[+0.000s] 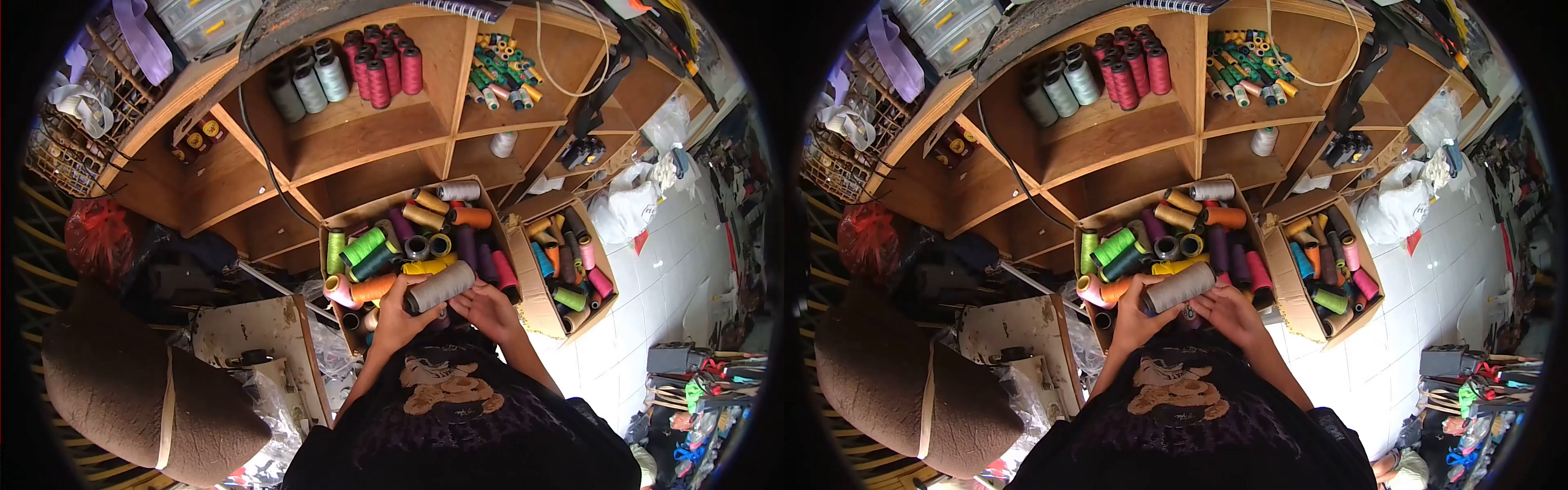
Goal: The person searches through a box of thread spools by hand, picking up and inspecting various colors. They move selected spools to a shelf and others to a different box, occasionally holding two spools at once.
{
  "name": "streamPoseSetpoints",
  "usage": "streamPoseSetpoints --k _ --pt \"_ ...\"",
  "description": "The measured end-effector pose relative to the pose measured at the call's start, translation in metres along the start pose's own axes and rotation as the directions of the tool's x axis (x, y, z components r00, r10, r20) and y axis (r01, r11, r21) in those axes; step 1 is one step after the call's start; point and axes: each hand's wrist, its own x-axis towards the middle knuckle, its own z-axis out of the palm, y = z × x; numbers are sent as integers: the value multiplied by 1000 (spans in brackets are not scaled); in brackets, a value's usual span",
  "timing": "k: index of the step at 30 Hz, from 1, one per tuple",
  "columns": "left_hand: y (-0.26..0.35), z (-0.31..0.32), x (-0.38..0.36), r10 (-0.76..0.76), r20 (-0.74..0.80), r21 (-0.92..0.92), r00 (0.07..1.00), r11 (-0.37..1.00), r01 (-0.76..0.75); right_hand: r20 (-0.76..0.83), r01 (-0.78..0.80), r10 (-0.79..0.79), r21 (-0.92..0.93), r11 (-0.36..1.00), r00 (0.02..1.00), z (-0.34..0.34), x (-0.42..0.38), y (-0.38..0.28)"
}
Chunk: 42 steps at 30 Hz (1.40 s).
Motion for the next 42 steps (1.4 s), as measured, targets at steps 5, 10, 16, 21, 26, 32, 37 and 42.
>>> streamPoseSetpoints --k 5,10,16,21,26,32,37,42 --pt "8 -1 1 62 4 183 998 981 -62 -35 93 -102 -209 973 994 23 -3 -6" --pt "0 -3 2 166 56 177 984 969 -174 -49 141 -181 -443 885 982 31 -2 -6" --pt "-14 0 -1 -3 74 -463 997 886 37 -30 103 -146 -564 820 989 30 -5 -7" --pt "-15 -1 -8 -135 205 -640 970 731 236 -41 -11 -11 -505 863 999 38 -9 3" --pt "-16 16 -7 -194 147 -664 970 707 242 11 -2 10 -566 824 1000 41 -4 12" --pt "1 8 4 -188 44 -732 981 663 160 53 28 6 -614 789 999 45 3 13" --pt "23 -2 13 -146 -91 -845 985 534 2 79 2 59 -615 789 995 48 2 14" --pt "11 -35 24 -204 -297 -889 933 416 -193 91 54 9 -667 743 996 39 -2 14"
